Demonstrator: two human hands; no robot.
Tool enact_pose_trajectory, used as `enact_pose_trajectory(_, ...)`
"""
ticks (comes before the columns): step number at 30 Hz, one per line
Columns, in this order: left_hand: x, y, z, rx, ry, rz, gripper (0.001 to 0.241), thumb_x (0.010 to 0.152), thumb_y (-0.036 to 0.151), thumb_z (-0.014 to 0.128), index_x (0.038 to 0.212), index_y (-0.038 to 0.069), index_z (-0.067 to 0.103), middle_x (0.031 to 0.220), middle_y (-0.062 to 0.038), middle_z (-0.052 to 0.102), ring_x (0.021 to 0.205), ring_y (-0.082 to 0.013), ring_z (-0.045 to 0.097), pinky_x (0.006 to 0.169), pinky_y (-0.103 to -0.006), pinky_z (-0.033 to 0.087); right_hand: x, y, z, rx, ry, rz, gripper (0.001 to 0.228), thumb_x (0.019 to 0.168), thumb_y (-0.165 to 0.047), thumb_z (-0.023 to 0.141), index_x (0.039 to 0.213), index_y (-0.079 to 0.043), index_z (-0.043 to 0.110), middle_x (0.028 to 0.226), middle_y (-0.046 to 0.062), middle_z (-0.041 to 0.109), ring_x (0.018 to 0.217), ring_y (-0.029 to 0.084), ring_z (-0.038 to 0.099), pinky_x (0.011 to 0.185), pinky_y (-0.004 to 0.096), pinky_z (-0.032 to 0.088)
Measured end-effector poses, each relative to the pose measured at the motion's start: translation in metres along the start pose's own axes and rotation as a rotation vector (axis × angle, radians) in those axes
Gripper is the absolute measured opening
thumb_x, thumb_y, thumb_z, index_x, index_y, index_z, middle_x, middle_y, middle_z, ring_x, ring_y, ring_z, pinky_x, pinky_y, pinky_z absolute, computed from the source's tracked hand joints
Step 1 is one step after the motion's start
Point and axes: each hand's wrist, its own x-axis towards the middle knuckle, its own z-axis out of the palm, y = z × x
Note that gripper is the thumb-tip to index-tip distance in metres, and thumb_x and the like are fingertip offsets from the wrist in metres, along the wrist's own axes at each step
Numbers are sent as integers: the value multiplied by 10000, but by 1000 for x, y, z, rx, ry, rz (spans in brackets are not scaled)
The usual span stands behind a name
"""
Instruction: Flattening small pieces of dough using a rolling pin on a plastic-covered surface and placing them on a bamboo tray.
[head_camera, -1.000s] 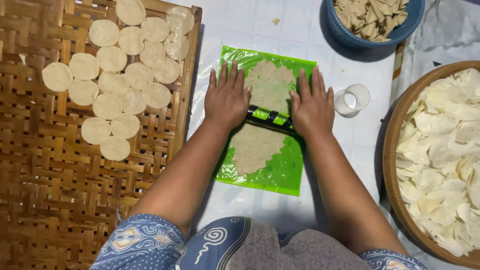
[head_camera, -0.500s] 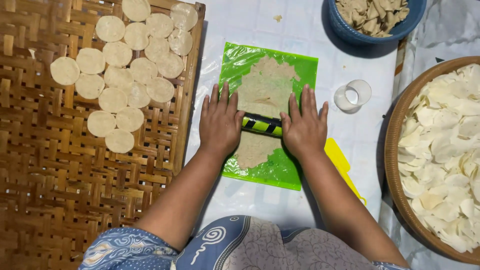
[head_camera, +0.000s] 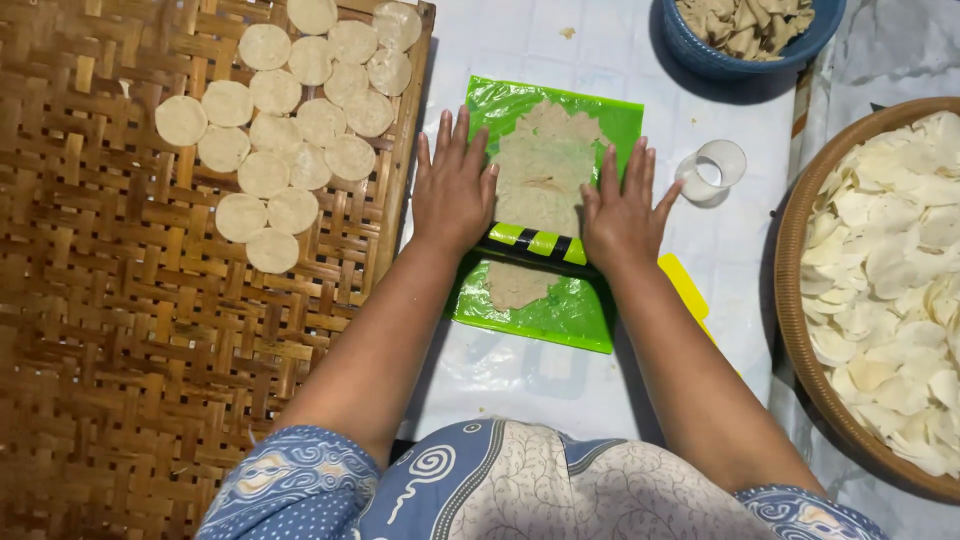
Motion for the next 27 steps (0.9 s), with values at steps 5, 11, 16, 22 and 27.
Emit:
enact_pose_trajectory(5,-34,5,3,41,-197,-65,618,1058,438,353,1576,104,399,1707,-169,204,1591,-341,115,1264,-597,36,-33,-11,-1,30,-64,32,622,1113,-491,187,1633,-167,295,1718,198,91,1590,311,25,1203,655,-71)
enact_pose_trajectory(11,-96,9,-8,86,-178,-37,579,1070,393,345,1574,114,398,1689,-208,233,1568,-388,176,1243,-580,110,-83,-5,22,-47,-16,-85,628,1098,-516,224,1635,-197,291,1710,233,122,1587,360,91,1208,667,18)
enact_pose_trajectory(16,-159,10,-11,26,-158,-41,618,1060,389,381,1574,48,343,1674,-260,220,1556,-417,183,1251,-534,131,-137,3,38,-24,125,-233,654,1088,-530,247,1642,-183,256,1691,256,168,1563,381,176,1207,639,69)
enact_pose_trajectory(22,-191,-16,-23,13,-63,159,549,961,116,483,1508,126,443,1384,-124,538,1382,-337,462,1212,-515,286,-171,21,17,-15,101,-417,642,968,-278,577,1579,-187,401,1570,145,440,1474,326,390,1227,528,209)
enact_pose_trajectory(27,-152,-16,-39,72,44,251,435,950,112,514,1383,154,511,1238,-84,606,1282,-280,553,1226,-500,294,-137,51,12,78,32,-361,602,844,-216,715,1413,-260,523,1324,-36,616,1358,203,530,1272,537,151)
